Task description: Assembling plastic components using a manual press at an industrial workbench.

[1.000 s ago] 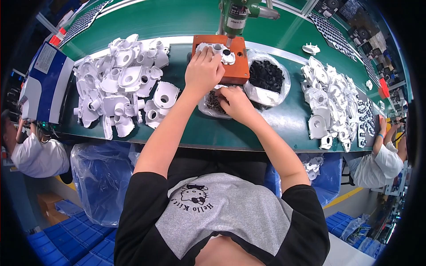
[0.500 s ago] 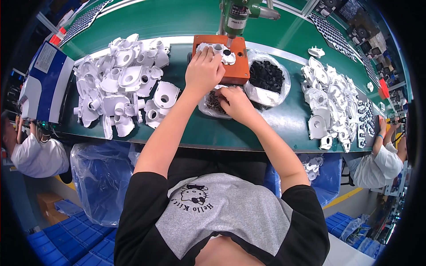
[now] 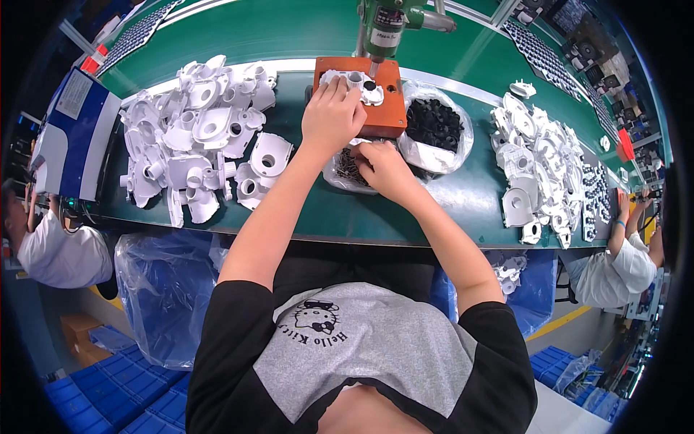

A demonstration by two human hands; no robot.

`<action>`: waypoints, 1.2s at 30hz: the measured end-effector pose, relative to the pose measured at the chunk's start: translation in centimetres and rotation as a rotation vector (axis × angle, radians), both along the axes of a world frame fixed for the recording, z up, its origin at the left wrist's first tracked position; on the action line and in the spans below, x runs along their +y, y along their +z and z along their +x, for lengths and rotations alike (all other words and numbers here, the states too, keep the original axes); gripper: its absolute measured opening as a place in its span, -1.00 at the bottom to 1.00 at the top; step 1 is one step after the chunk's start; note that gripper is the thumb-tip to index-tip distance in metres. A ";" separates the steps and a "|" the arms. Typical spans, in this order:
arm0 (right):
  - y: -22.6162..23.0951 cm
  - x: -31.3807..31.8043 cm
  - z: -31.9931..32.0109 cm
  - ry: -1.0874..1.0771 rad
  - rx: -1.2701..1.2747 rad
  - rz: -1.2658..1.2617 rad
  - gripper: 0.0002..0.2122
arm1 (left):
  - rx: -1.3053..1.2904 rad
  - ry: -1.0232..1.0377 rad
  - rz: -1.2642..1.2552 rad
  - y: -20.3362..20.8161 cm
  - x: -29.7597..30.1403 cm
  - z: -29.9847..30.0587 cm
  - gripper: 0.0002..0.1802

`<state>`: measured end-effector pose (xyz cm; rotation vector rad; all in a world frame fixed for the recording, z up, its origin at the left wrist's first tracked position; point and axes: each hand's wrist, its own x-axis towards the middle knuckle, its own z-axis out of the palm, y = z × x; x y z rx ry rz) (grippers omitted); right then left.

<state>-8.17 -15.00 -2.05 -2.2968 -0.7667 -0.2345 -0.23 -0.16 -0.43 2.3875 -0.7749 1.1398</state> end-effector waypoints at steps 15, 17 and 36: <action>1.6 -0.4 -0.1 -0.067 0.380 0.280 -0.86 | 0.009 0.002 -0.001 0.0 0.0 0.0 -0.84; 2.7 -1.3 0.2 -0.122 0.354 0.364 -0.85 | 0.014 0.004 0.002 -0.1 0.0 0.1 -0.83; 2.9 -2.1 11.9 -0.281 0.137 0.418 -0.85 | 0.030 0.002 -0.003 0.2 -0.1 -0.3 -0.83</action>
